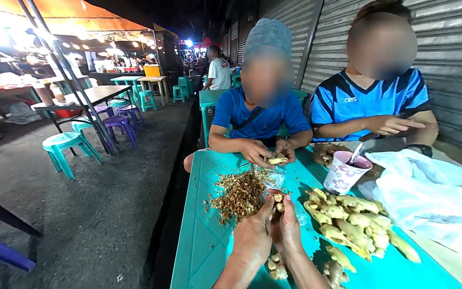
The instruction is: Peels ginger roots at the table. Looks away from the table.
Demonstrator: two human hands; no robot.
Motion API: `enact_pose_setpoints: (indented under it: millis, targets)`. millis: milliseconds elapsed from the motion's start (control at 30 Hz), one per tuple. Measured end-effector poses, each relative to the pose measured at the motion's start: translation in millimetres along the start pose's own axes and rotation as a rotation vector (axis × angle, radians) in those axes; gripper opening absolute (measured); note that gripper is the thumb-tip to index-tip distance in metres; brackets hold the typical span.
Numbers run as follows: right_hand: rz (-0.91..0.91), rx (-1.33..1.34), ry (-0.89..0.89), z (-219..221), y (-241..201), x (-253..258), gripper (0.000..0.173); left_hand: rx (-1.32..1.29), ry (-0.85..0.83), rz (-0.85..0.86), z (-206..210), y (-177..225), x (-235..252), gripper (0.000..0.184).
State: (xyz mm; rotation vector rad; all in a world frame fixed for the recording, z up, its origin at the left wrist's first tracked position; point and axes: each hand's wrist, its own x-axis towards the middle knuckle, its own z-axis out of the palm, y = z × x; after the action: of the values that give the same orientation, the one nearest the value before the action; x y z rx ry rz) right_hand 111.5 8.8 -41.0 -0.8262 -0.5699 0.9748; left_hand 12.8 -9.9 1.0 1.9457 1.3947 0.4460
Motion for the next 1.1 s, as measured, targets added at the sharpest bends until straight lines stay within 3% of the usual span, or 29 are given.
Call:
enact_pose_setpoints:
  millis: [367,533,667,867,1100]
  targets:
    - [0.189,0.260,0.115,7,1,-3,0.052,-0.145,-0.046,0.052,-3,-7,4,0.049]
    - [0.357,-0.110,0.030,-1,-14,6,0.058,-0.136,-0.066,0.017,-13,-11,7,0.049]
    - [0.438,-0.147,-0.084,-14,-24,16,0.058,-0.037,-0.069,0.015,-16,-5,2,0.049]
    - [0.500,-0.257,-0.079,-17,-34,17,0.058,0.099,-0.098,0.007,-9,-1,3,0.053]
    - [0.359,-0.523,-0.095,-20,-34,17,0.049,0.146,-0.124,-0.012,-8,4,0,0.056]
